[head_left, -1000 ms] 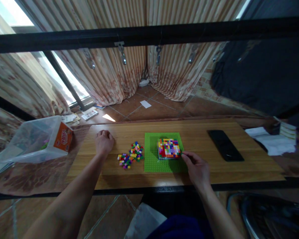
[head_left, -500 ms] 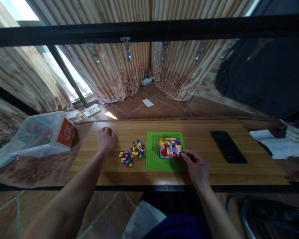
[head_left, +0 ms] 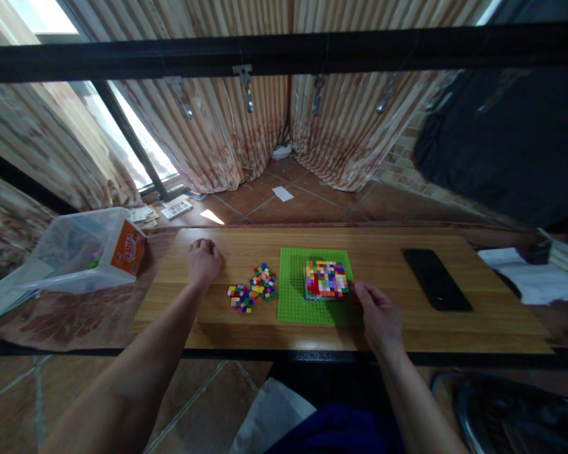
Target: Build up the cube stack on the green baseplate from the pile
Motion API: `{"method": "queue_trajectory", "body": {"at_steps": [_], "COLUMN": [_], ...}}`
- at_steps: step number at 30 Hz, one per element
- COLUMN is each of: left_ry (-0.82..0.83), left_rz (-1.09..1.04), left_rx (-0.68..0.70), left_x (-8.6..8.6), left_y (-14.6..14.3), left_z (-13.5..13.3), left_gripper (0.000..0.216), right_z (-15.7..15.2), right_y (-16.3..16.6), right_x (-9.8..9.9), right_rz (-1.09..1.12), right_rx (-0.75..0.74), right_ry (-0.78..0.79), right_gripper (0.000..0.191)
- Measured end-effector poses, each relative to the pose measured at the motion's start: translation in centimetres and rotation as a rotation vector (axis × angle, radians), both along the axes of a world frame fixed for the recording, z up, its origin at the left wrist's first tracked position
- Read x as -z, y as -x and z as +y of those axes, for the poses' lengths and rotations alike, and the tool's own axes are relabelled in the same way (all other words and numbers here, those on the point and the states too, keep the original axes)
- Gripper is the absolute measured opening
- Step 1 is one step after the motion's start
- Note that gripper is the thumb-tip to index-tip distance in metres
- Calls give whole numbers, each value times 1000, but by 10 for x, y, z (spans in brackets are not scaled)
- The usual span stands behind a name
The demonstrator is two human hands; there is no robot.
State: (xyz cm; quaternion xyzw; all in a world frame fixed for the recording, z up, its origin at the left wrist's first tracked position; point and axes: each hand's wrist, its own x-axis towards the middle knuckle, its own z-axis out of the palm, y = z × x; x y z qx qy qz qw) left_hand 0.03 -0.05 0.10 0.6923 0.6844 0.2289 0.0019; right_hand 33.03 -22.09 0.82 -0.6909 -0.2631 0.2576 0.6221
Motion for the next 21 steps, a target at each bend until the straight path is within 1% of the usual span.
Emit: {"method": "queue_trajectory", "body": {"at_steps": [6, 10, 21], "left_ry": [-3, -1, 5], "left_rz": [-6, 3, 12], "left_rx": [-4, 7, 1], "left_x": [0, -1, -1], "left_y": [0, 0, 0], "left_z": [0, 0, 0], "left_gripper": [25, 25, 26], "right_z": [8, 9, 9], "right_y": [6, 8, 9], "right_x": [-6, -7, 3], "right_rz": [-57, -43, -94], "right_rx": [-36, -40, -18], "right_ry": [28, 32, 30], "right_gripper": [39, 37, 38]}}
